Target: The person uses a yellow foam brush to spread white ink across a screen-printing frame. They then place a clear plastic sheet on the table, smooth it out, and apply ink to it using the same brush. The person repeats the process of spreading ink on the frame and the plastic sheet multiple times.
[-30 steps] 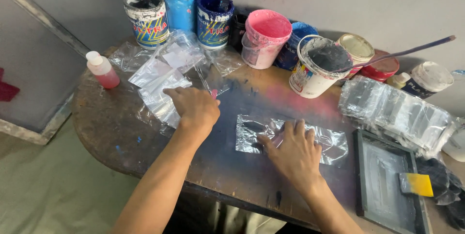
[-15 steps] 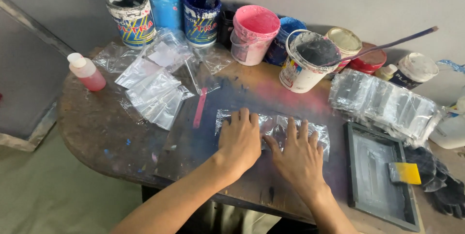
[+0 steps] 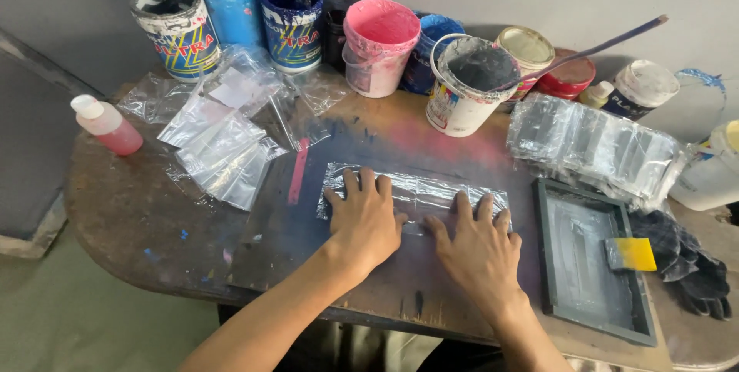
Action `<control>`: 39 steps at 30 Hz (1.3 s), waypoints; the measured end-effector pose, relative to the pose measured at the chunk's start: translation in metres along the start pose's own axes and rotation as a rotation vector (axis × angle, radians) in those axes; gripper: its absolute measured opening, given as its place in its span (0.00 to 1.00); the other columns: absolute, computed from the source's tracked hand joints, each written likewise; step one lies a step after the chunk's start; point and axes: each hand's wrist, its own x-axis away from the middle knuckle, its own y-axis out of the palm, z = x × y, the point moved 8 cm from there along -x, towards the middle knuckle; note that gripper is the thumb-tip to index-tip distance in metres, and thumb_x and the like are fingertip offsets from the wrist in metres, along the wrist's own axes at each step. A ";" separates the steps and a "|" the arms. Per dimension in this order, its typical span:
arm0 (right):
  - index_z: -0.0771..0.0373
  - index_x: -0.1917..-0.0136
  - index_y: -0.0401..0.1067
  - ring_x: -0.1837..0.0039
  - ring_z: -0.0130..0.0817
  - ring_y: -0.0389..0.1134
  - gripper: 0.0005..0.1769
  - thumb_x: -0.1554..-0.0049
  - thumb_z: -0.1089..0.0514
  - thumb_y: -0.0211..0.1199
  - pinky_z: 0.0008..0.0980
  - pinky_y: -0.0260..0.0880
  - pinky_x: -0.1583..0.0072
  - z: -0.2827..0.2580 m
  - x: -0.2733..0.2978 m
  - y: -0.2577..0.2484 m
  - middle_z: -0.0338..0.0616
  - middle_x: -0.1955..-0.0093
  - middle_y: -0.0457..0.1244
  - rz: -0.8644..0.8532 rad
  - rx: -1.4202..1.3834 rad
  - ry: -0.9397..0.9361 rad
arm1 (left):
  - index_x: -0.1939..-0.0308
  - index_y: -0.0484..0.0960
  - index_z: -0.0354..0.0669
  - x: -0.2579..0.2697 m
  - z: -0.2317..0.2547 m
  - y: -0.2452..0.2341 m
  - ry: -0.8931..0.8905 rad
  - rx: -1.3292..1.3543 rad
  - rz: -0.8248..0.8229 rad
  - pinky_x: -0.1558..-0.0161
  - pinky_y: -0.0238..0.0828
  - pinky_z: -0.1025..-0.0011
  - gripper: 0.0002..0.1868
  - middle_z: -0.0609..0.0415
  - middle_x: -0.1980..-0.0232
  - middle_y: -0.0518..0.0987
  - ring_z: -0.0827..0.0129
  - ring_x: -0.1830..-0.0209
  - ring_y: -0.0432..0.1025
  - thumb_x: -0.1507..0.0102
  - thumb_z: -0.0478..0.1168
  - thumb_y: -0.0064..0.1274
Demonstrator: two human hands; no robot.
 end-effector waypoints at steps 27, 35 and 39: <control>0.59 0.34 0.75 0.33 0.62 0.65 0.25 0.38 0.54 0.47 0.55 0.58 0.33 0.187 0.007 -0.093 0.55 0.36 0.69 0.285 -0.249 0.301 | 0.52 0.76 0.26 0.011 0.142 -0.013 0.388 0.647 0.019 0.70 0.76 0.51 0.15 0.36 0.59 0.76 0.40 0.66 0.76 0.31 0.40 0.52; 0.68 0.29 0.70 0.32 0.62 0.64 0.27 0.37 0.56 0.48 0.60 0.62 0.35 0.268 0.005 -0.072 0.64 0.35 0.65 0.260 -0.348 0.454 | 0.28 0.51 0.15 -0.017 0.232 -0.004 0.338 0.716 -0.238 0.47 0.74 0.44 0.35 0.25 0.38 0.65 0.29 0.44 0.71 0.30 0.41 0.43; 0.64 0.30 0.74 0.37 0.57 0.70 0.24 0.34 0.52 0.52 0.55 0.72 0.40 0.288 0.004 -0.048 0.59 0.39 0.69 0.168 -0.505 0.548 | 0.29 0.53 0.12 -0.020 0.237 0.001 0.288 0.672 -0.262 0.50 0.80 0.47 0.33 0.22 0.38 0.66 0.30 0.42 0.73 0.31 0.38 0.40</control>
